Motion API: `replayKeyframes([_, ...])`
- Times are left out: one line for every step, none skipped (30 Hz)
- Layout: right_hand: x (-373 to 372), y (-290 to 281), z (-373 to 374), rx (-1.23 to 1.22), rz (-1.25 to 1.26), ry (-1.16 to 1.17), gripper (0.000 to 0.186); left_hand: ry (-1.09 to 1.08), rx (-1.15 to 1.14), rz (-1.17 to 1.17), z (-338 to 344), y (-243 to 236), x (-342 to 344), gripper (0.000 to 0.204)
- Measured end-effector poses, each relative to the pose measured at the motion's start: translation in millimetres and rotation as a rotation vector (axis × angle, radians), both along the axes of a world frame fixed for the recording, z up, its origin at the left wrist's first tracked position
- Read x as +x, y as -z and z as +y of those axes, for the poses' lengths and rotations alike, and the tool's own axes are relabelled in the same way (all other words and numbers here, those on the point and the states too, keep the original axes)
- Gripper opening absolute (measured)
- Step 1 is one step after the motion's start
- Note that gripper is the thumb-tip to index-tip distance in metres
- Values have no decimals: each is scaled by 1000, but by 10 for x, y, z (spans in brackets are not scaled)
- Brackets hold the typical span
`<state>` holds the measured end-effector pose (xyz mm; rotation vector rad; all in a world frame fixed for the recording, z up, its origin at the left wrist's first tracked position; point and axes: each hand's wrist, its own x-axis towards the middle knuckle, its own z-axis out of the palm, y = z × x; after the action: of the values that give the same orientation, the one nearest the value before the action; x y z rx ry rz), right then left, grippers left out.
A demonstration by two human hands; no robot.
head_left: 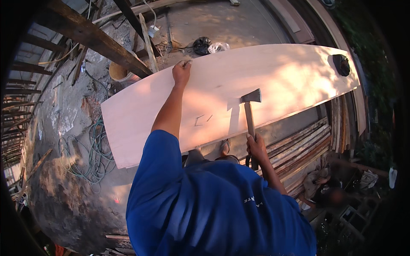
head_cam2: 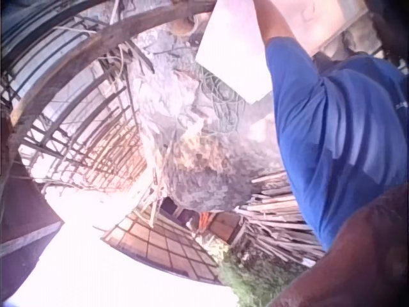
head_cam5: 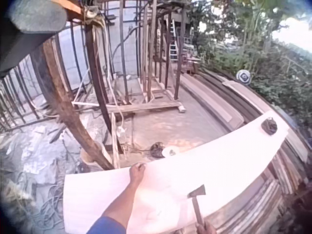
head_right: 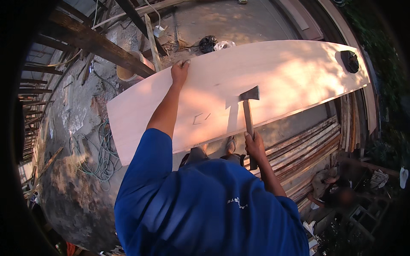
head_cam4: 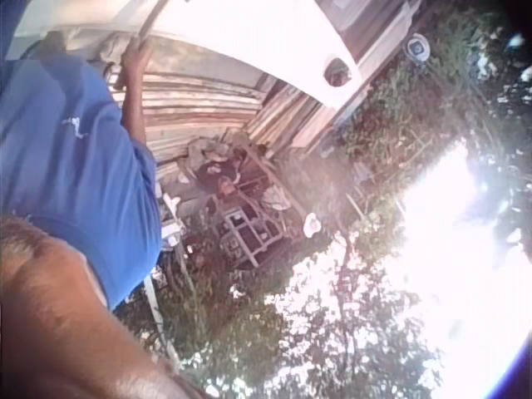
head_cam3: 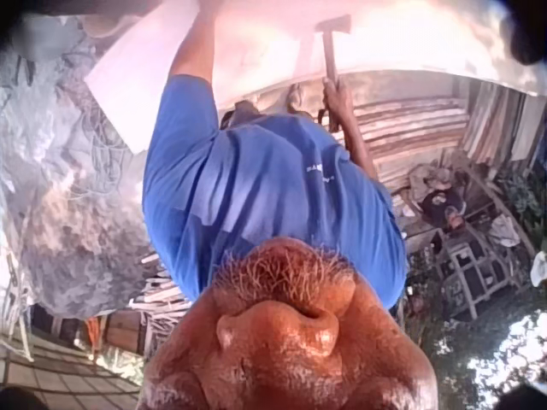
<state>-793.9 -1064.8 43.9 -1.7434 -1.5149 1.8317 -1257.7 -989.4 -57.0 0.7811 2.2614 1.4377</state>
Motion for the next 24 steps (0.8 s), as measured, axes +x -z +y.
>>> replayKeyframes([-112, -128, -27, -20, -26, -1, 28, 8, 44, 131, 60, 83, -117, 28])
replayKeyframes([-211, -204, -34, -40, -51, -6, 28, 13, 87, 264, 83, 174, -207, 25])
replayKeyframes([-262, -206, -52, -41, -61, 13, 28, 31, 88, 252, 160, 180, -188, 25])
replayKeyframes([-306, -200, -59, -24, -16, 12, 28, 67, 143, 260, 236, 178, -171, 24])
replayKeyframes([-352, -201, -60, -7, 29, 8, 28, 99, 197, 269, 303, 175, -148, 23])
replayKeyframes([-439, -241, -66, -11, 25, 22, 28, 113, 195, 263, 346, 169, -144, 23])
replayKeyframes([-553, -310, -38, 7, 23, -6, 29, 134, 174, 309, 377, 175, -144, 24])
replayKeyframes([-672, -393, -1, 25, 22, -35, 29, 155, 152, 355, 406, 181, -140, 24])
replayKeyframes([-792, -497, 29, 30, 14, -17, 29, 170, 151, 350, 450, 133, -98, 24])
replayKeyframes([-843, -484, 64, 25, 8, 0, 29, 214, 209, 278, 488, 66, -34, 25])
replayKeyframes([-880, -464, 102, 58, 10, -21, 30, 256, 266, 205, 516, -4, 24, 26])
replayKeyframes([-927, -441, 145, 89, 16, -49, 31, 265, 260, 200, 520, -21, 34, 26])
replayKeyframes([-978, -406, 196, 162, -7, -76, 35, 260, 180, 229, 528, -37, 49, 26])
replayKeyframes([-1028, -383, 249, 155, -11, -66, 35, 255, 100, 258, 542, -53, 71, 25])
replayKeyframes([-1083, -395, 310, 221, -21, -103, 37, 262, 98, 256, 552, -54, 66, 25])
replayKeyframes([-1160, -415, 373, 285, -32, -141, 38, 249, 139, 287, 558, -21, 41, 24])
replayKeyframes([-1229, -468, 436, 256, -38, -152, 39, 236, 181, 318, 573, 13, 25, 23])
replayKeyframes([-1286, -535, 503, 254, -39, -146, 39, 243, 180, 317, 623, 10, 37, 23])
replayKeyframes([-1365, -588, 565, 270, -31, -148, 38, 279, 237, 285, 681, 0, 25, 23])
replayKeyframes([-1436, -630, 632, 286, -23, -150, 38, 315, 295, 253, 731, -9, 15, 23])
replayKeyframes([-1484, -656, 719, 316, -30, -155, 39, 322, 292, 247, 763, -23, 41, 23])
replayKeyframes([-1523, -688, 783, 312, -34, -148, 39, 328, 229, 234, 768, -33, 77, 23])
replayKeyframes([-1558, -723, 841, 369, -31, -137, 39, 335, 165, 220, 783, -47, 108, 23])
replayKeyframes([-1602, -792, 874, 430, -29, -126, 38, 344, 165, 215, 792, -75, 111, 23])
